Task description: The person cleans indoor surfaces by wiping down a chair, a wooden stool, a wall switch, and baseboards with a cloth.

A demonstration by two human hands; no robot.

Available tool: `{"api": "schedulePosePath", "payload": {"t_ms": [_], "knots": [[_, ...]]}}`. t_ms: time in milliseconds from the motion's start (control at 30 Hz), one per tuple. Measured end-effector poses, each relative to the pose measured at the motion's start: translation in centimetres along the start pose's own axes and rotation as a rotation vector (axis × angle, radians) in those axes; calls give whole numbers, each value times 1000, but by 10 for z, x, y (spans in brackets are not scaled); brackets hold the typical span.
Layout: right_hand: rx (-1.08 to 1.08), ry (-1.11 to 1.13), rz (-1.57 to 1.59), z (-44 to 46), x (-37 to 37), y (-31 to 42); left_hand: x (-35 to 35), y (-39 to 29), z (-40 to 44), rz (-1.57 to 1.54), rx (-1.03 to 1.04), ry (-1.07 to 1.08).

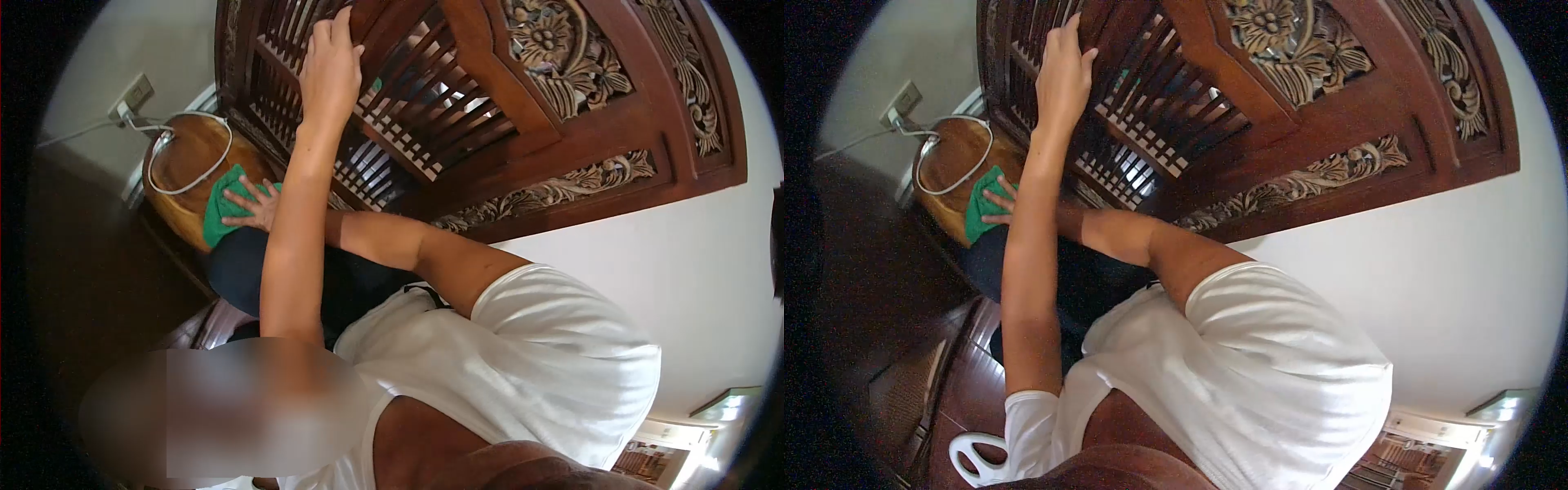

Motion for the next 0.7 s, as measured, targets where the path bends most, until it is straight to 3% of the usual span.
{"api": "schedulePosePath", "payload": {"t_ms": [200,333,433,533,633,667,700], "knots": [[-35,-104,-61,-2,-7,2,7,-2,-3,47,2,87],[-53,-107,67,-4,-2,1,10,0,-9,53,25,120],[-81,-231,-12,0,4,0,13,4,-11,60,46,166],[-78,-201,-138,2,16,-3,9,-2,-11,45,104,131],[-31,-217,-494,0,20,-1,10,1,-13,88,28,169],[-47,-223,-261,-1,20,-2,7,2,-13,112,24,163],[-63,-227,-29,-3,7,-2,12,7,-15,97,-126,364]]}}
Point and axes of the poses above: each hand's wrist, its own z-axis towards the middle knuckle, its own x-axis out of the palm, y = z × x, the point moved 10 cm from there along z, towards the middle knuckle, and after that the axes turned 5 degrees about -y, right-handed, at the moved point
